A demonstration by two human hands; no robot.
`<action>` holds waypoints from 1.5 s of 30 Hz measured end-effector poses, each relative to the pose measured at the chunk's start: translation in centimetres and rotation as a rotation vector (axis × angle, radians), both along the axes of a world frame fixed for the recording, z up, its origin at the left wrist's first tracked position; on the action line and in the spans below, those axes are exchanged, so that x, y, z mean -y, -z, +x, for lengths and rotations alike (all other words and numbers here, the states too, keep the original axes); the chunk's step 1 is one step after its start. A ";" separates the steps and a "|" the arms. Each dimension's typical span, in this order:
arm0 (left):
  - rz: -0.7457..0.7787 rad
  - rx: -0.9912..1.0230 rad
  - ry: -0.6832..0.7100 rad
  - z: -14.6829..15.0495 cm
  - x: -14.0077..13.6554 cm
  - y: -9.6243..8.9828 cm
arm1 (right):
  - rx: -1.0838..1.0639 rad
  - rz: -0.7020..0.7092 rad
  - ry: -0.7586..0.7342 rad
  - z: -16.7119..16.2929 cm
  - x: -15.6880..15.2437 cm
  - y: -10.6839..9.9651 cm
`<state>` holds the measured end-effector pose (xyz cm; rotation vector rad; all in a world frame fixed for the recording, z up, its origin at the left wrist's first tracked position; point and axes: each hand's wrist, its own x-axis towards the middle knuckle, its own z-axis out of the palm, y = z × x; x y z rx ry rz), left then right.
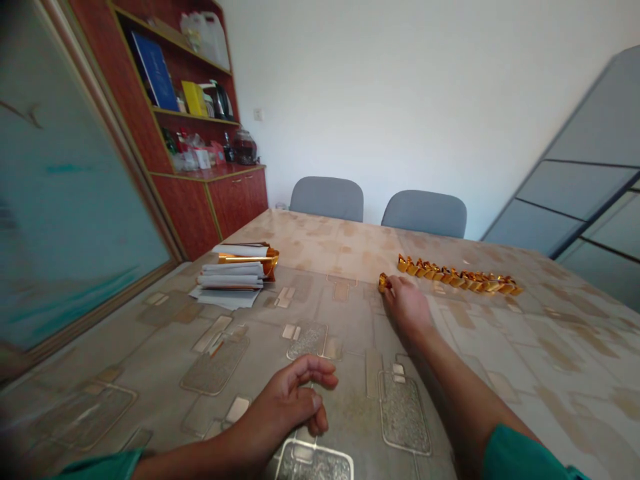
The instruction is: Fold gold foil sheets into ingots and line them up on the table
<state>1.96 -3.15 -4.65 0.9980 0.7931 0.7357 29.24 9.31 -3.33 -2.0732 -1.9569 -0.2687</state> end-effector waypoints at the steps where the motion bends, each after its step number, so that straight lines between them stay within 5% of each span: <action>1: -0.006 -0.001 0.003 0.1 -0.1 0.1 | 0.039 -0.007 0.018 0.2 -0.9 -0.1; 9: -0.023 0.009 0.053 0.1 -0.1 0.8 | 0.298 -0.002 0.098 1.7 -6.0 -0.6; 17: -0.070 -0.026 0.101 0.0 -0.3 0.7 | 0.386 -0.006 0.158 3.2 -7.9 -0.8; 29: -0.049 -0.019 0.108 0.0 -0.4 1.1 | 0.261 0.095 0.123 2.7 -6.9 -1.3; 35: -0.054 0.051 0.092 0.3 -0.1 1.1 | 0.071 0.073 -0.079 -0.4 -2.7 -1.4; 38: 0.097 -0.041 0.102 0.0 0.2 -0.5 | -0.064 0.009 -0.233 -3.1 2.3 -0.7; 40: 0.350 -0.162 0.051 -1.0 -0.4 -2.7 | -0.131 -0.042 -0.326 -4.7 6.1 -0.2; 45: 1.008 -0.644 -0.192 -6.6 -7.3 -8.4 | -0.595 -0.228 -0.483 -7.2 13.4 -0.3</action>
